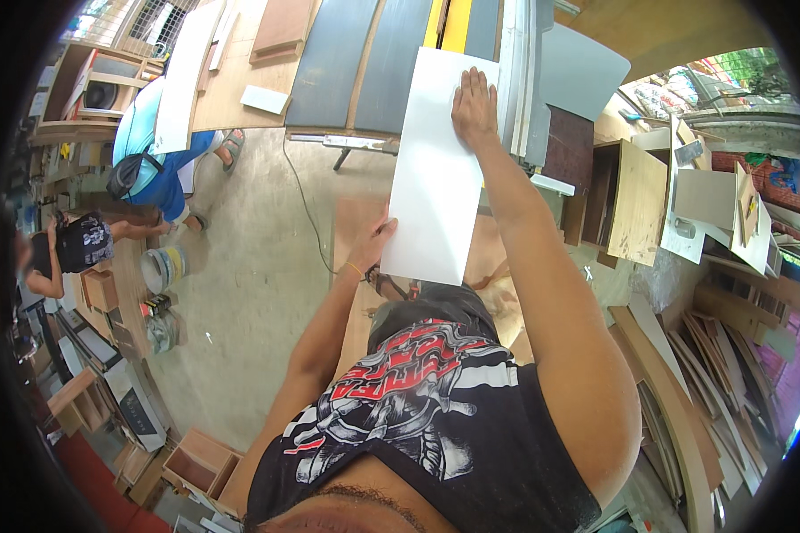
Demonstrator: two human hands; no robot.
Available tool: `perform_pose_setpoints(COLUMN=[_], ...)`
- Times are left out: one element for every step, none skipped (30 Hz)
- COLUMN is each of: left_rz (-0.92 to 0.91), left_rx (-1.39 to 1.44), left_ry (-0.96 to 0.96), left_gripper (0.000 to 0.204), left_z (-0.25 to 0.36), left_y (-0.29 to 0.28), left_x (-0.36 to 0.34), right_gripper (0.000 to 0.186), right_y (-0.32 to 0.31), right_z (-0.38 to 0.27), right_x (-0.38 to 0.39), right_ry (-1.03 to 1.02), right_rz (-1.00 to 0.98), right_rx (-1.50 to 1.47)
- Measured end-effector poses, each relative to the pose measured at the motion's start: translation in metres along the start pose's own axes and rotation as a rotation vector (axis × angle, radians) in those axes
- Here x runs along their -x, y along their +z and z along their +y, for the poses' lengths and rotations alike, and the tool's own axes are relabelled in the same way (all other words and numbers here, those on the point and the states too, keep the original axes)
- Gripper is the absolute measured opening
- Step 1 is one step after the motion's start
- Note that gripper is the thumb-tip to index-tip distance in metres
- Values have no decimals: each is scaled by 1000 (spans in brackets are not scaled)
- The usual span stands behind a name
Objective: The person uses a table saw to cut several pieces of wood, including reddish-brown and white panels. They guide each piece through the saw blade, then set the cut pieces aside. Other people are present in the workshop but do not assist with the cutting.
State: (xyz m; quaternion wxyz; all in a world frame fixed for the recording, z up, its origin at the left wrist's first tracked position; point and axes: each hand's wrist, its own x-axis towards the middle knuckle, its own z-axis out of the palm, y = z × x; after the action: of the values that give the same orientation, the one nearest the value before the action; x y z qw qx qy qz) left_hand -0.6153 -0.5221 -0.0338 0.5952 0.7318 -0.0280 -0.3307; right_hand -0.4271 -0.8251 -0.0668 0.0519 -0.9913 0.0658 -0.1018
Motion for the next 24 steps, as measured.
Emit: perform_pose_setpoints(left_rz=[-4,-16,-27,-19,-17,-15,-10,-7,-9,-11,-4,5,-14,-29,-44,-48,-46,-44,-23,-7,9,0,-6,-12], left_rx=[29,50,71,38,10,-20,-29,-33,-41,-39,-35,-32,8,50,92,83,76,69,48,26,5,15,26,38], left_ry=[-15,-32,-49,-50,-52,-53,-55,-59,-64,-52,-44,-36,-51,-66,-81,-70,-60,-50,-11,29,69,64,56,48], left_gripper=[63,63,62,62,62,62,61,61,60,60,60,60,60,61,61,61,62,62,62,63,63,63,63,63], left_z=[0,1,2,3,8,12,5,-13,-16,-20,-19,-17,-16,-13,-11,-9,-9,-10,-10,-11,-12,-13,-9,-6], left_y=[0,1,1,0,1,1,-1,-2,-2,-1,-2,-2,-2,-2,-2,-2,-2,-3,-3,-2,-2,-1,-2,-2], left_x=[-4,-7,-11,-13,-13,-15,-20,-25,-28,-31,-31,-31,-32,-33,-34,-35,-36,-37,-37,-38,-40,-41,-40,-40], right_gripper=[52,52,52,52,52,52,52,51,52,52,52,52,52,52,52,52,52,52,52,52,52,52,52,52], right_y=[0,1,3,4,1,-1,-2,-5,-3,-2,-1,0,-1,2,4,6,4,3,2,2,3,4,4,3], right_z=[1,4,6,7,7,6,2,0,3,7,6,6,7,9,11,14,12,10,9,9,10,11,11,10], right_x=[-3,-5,-9,-12,-14,-16,-19,-17,-21,-21,-22,-23,-25,-26,-27,-28,-29,-30,-31,-31,-32,-32,-33,-33], right_ry=[-2,6,14,24,36,41,47,52,33,42,43,43,49,51,52,52,54,56,58,57,57,57,58,58], right_rz=[-3,-5,5,16,23,8,-8,-28,1,-4,-11,-19,-16,-11,-7,-2,-12,-21,-31,-26,-21,-16,-19,-22], right_rx=[6,10,1,-8,-10,-23,-37,-47,-42,-34,-33,-32,-40,-29,-17,-4,-11,-17,-22,-19,-15,-11,-11,-11])
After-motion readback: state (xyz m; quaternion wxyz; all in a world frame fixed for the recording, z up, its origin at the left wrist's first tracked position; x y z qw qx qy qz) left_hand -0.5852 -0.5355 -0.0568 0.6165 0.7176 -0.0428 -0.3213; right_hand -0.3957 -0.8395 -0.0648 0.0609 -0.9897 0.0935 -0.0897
